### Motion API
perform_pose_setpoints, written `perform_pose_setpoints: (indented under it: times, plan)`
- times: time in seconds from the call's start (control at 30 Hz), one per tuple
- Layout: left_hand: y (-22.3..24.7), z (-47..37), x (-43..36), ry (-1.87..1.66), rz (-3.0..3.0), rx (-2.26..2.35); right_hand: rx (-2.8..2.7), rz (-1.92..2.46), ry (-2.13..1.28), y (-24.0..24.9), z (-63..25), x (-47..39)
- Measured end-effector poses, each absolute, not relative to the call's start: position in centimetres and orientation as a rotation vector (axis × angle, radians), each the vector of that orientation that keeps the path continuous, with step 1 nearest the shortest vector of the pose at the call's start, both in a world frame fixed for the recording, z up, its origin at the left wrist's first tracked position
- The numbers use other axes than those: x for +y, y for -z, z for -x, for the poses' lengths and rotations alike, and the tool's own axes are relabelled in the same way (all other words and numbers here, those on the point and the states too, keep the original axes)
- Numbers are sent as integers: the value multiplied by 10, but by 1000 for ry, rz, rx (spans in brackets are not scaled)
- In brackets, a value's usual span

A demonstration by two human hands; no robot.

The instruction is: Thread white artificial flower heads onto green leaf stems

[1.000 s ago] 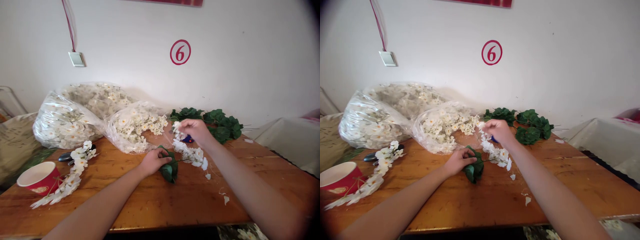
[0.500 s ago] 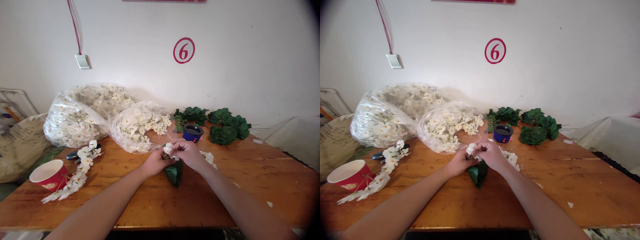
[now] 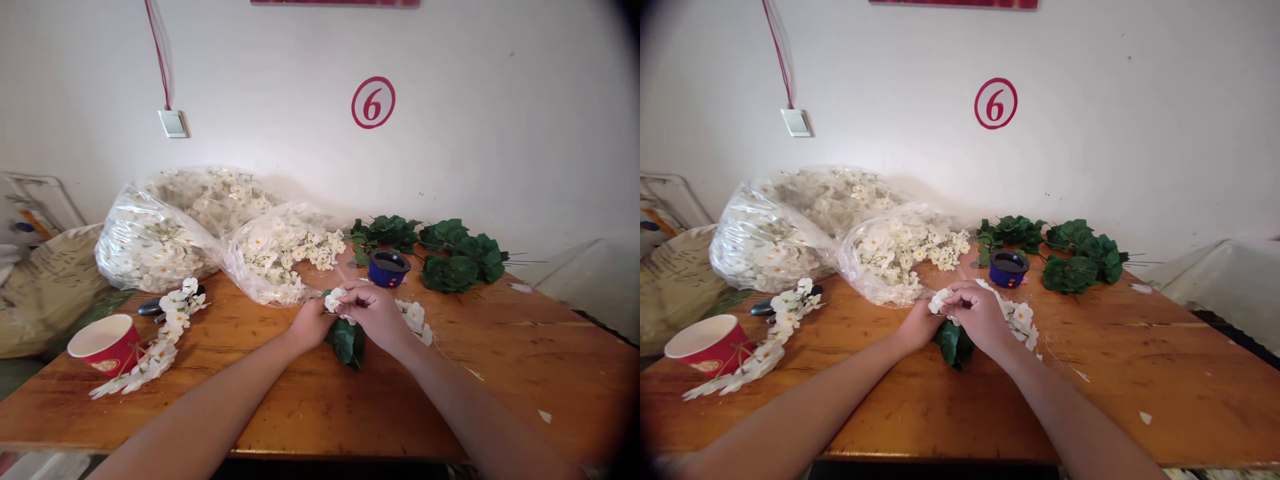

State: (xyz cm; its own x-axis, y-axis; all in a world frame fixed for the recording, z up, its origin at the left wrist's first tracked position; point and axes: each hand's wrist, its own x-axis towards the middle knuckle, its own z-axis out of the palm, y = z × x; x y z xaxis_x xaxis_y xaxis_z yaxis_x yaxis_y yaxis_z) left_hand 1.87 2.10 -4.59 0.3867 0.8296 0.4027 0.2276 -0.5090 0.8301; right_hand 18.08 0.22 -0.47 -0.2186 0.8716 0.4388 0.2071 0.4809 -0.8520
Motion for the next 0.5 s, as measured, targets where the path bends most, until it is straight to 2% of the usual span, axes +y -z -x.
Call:
perform_pose_setpoints:
  times: [0.13, 0.33, 0.5]
  plan:
    - [42, -19, 18, -1142, -1891, 845, -1631, 966, -839, 7, -180, 3]
    - [35, -19, 14, -1112, -1889, 854, -1493, 986, -1127, 6, -181, 5]
    - [35, -20, 14, -1121, -1897, 818, -1464, 971, -1241, 2, -184, 8]
